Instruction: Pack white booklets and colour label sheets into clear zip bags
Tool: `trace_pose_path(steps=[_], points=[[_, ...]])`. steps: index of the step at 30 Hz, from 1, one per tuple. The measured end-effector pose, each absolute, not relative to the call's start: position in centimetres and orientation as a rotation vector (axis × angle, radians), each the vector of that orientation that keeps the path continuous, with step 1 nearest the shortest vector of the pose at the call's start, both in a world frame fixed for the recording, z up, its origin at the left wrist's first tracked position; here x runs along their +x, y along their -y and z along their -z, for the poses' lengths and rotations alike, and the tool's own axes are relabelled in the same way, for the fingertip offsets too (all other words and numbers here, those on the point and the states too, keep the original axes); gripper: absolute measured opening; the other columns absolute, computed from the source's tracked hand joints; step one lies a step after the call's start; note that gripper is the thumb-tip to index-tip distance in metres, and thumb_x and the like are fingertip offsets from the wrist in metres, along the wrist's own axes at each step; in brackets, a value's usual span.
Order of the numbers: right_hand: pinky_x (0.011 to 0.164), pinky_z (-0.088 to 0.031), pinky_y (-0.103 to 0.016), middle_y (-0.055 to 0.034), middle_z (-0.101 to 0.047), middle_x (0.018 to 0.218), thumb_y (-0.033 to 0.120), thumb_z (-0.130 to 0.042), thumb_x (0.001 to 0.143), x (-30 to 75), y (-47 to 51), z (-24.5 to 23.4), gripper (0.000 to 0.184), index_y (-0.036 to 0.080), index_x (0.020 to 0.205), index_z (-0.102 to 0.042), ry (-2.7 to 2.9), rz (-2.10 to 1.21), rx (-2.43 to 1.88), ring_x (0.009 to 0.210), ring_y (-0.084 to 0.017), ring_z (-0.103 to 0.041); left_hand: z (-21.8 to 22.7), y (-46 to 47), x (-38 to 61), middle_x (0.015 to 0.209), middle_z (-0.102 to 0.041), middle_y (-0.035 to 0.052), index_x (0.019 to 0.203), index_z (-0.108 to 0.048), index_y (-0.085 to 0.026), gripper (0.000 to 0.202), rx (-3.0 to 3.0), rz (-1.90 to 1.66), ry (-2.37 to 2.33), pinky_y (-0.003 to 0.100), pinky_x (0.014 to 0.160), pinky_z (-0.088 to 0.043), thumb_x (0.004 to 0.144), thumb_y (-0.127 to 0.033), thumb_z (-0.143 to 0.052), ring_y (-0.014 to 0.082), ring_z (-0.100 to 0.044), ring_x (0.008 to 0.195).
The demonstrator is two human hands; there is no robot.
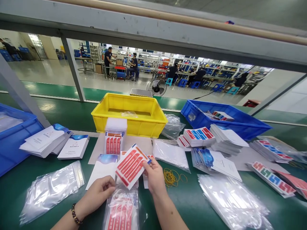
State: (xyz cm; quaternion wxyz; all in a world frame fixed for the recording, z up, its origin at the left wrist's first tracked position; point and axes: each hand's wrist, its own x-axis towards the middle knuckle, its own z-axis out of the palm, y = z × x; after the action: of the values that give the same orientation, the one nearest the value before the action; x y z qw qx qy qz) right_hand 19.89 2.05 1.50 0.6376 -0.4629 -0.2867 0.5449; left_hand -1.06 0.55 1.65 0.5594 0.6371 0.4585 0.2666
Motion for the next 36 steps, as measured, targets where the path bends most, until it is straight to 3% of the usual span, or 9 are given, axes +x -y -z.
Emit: trace_pose_path(steps=[4,12,18,24,30,33,36], points=[[0.04,-0.043,-0.02,0.0019,-0.066,0.067,0.032,-0.077,0.057,20.1,-2.4,-1.6,0.034,0.018,0.081,-0.057,0.57,-1.193,-1.024,0.049,-0.012,-0.058,-2.1,-0.4,-1.1,0.068,-0.057,-0.0004,0.063,-0.065,-0.018,0.013,1.746,-0.476,-0.906,0.024,0.067,-0.038,0.07,-0.014,-0.055,0.0155,-0.053,0.07],[0.046,-0.047,-0.025,-0.0019,-0.067,0.069,0.035,-0.077,0.057,20.2,-2.2,-1.3,0.041,0.015,0.088,-0.058,0.772,-1.346,-1.112,0.055,-0.016,-0.062,-2.0,-0.6,-1.3,0.09,-0.054,0.0048,0.067,-0.063,-0.017,0.019,1.564,-0.629,-0.861,0.03,0.08,-0.039,0.077,-0.031,-0.054,0.0198,-0.051,0.086],[0.048,-0.045,-0.024,0.0005,-0.065,0.065,0.037,-0.075,0.058,19.8,-1.9,-1.5,0.036,0.017,0.081,-0.056,0.923,-1.493,-1.153,0.054,-0.015,-0.06,-1.8,-0.4,-0.9,0.086,-0.054,0.0043,0.062,-0.061,-0.016,0.02,1.514,-0.632,-0.837,0.029,0.078,-0.039,0.076,-0.031,-0.055,0.02,-0.052,0.084],[0.052,-0.045,-0.024,0.0037,-0.062,0.064,0.038,-0.072,0.061,18.8,-1.1,-1.6,0.043,0.02,0.095,-0.053,1.011,-1.473,-1.177,0.055,-0.013,-0.059,-1.3,-0.2,-0.5,0.074,-0.046,0.001,0.057,-0.057,-0.016,0.025,1.439,-0.773,-0.949,0.028,0.073,-0.039,0.075,-0.033,-0.056,0.0178,-0.048,0.075],[0.062,-0.048,-0.031,0.0011,-0.063,0.072,0.039,-0.07,0.065,19.4,-1.1,-1.4,0.059,0.023,0.115,-0.043,0.932,-1.451,-1.096,0.066,-0.018,-0.062,-1.1,-0.4,-0.4,0.078,-0.049,0.0027,0.06,-0.061,-0.016,0.026,1.394,-0.815,-0.906,0.028,0.076,-0.038,0.074,-0.037,-0.058,0.0187,-0.049,0.08],[0.065,-0.048,-0.032,-0.002,-0.064,0.075,0.042,-0.069,0.066,19.5,-1.1,-1.5,0.045,0.02,0.102,-0.055,1.047,-1.432,-1.156,0.069,-0.018,-0.061,-1.1,-0.5,-0.5,0.079,-0.05,0.0027,0.062,-0.062,-0.017,0.026,1.353,-0.831,-0.91,0.027,0.075,-0.039,0.074,-0.039,-0.058,0.0181,-0.05,0.08],[0.072,-0.046,-0.032,-0.004,-0.062,0.077,0.041,-0.065,0.07,19.2,-0.7,-1.9,0.025,0.017,0.072,-0.066,1.461,-1.377,-1.214,0.074,-0.018,-0.059,-1.0,-0.5,-0.5,0.08,-0.05,0.0031,0.063,-0.062,-0.017,0.026,1.354,-0.85,-0.953,0.026,0.073,-0.04,0.075,-0.039,-0.058,0.0177,-0.049,0.079]])
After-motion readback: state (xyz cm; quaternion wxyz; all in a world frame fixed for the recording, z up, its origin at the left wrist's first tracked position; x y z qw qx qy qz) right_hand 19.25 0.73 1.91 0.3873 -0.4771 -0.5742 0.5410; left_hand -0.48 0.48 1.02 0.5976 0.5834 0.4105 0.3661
